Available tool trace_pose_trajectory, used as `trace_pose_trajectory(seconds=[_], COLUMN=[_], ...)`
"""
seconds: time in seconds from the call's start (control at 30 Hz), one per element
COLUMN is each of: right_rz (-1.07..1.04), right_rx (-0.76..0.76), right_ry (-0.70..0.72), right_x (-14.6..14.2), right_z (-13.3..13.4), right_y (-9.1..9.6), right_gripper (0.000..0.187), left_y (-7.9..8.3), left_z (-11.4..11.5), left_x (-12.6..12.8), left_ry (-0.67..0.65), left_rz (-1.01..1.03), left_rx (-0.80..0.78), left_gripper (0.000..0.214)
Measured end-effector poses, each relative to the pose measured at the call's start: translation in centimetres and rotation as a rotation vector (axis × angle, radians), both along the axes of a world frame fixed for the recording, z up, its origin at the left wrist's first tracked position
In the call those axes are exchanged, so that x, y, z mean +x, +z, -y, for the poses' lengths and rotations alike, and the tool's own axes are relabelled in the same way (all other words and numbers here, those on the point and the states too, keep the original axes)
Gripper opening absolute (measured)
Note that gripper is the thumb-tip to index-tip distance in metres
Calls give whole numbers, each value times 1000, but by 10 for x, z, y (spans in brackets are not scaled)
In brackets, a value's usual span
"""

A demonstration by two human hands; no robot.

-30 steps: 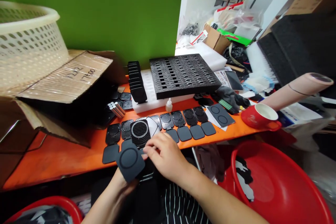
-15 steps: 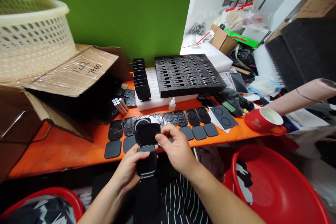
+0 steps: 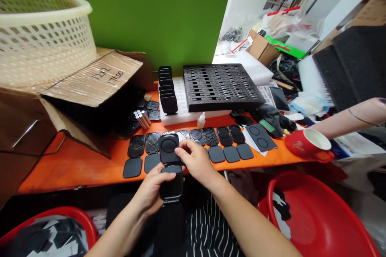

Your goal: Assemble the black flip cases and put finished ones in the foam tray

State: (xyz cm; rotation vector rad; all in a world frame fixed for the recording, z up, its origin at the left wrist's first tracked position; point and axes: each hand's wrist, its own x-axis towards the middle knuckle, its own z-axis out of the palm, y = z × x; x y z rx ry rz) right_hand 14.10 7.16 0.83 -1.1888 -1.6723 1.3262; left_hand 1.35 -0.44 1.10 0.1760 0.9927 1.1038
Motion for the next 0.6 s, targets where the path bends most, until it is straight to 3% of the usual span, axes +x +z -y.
trace_pose_trajectory(seconds=[0.6], right_rz=[26], right_rx=[-8], right_ry=[-89], right_x=[-7], right_z=[4], right_y=[1], right_gripper=[16], left_y=[-2], left_z=[-3], left_x=[1], left_ry=[8], left_rz=[10], left_rx=[17], left_gripper=[35])
